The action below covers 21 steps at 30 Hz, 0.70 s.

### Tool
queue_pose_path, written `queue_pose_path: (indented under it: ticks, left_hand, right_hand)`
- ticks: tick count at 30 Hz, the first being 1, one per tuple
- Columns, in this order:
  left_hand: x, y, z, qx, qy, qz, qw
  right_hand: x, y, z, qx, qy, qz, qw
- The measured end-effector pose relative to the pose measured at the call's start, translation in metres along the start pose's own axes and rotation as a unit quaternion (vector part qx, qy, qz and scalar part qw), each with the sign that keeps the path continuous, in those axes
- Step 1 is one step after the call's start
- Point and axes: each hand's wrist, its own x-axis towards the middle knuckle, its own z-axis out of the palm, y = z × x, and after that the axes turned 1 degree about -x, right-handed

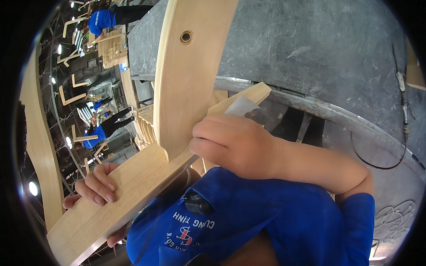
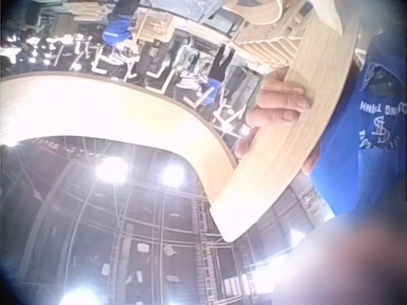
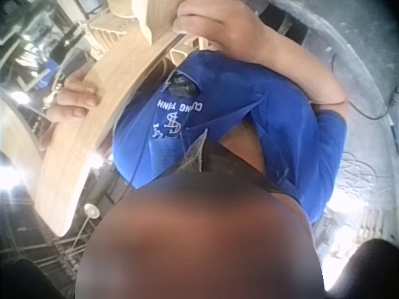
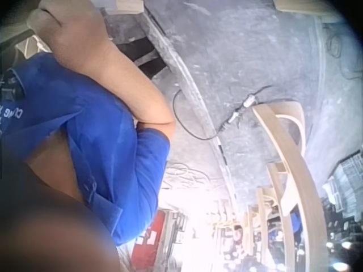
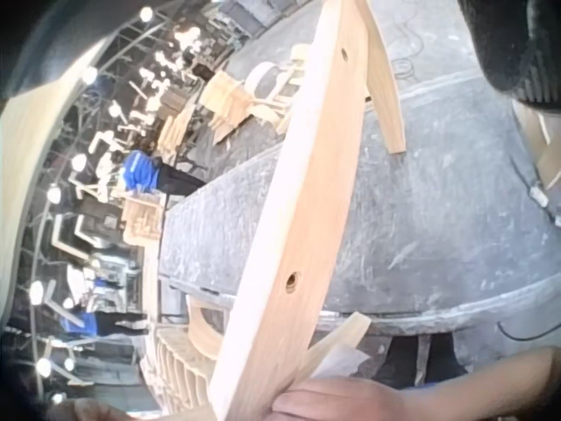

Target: The person sands the surfaces of wooden chair frames using a sanding block. They rotate the chair to access different sides, sand the legs and backrest, then place the finished chair in a stack. The person repeats the process with another chair frame.

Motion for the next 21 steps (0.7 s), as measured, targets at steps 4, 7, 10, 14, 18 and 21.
queue_pose_path:
  ticks: [4,7,10,14,18,21]
  left_hand:
    - [0.001,0.000,0.000,-0.001,-0.013,-0.004,1.000]
    - [0.001,0.000,0.000,0.003,-0.016,-0.010,1.000]
    - [0.000,0.001,-0.002,0.006,-0.014,-0.001,1.000]
    - [0.000,0.000,-0.006,0.005,-0.024,-0.008,1.000]
    - [0.002,0.000,-0.009,0.009,-0.012,-0.003,1.000]
    - [0.004,-0.001,-0.010,0.010,-0.017,-0.005,1.000]
  right_hand:
    - [0.007,-0.010,0.002,0.011,-0.023,-0.079,0.997]
    - [0.014,-0.014,0.007,-0.019,0.015,-0.106,0.994]
    - [0.015,-0.005,0.009,-0.014,-0.011,-0.094,0.995]
    - [0.012,-0.003,0.011,-0.018,-0.001,-0.108,0.994]
    - [0.012,0.000,0.006,-0.005,-0.020,-0.075,0.997]
    - [0.019,0.002,0.002,-0.018,-0.075,-0.059,0.995]
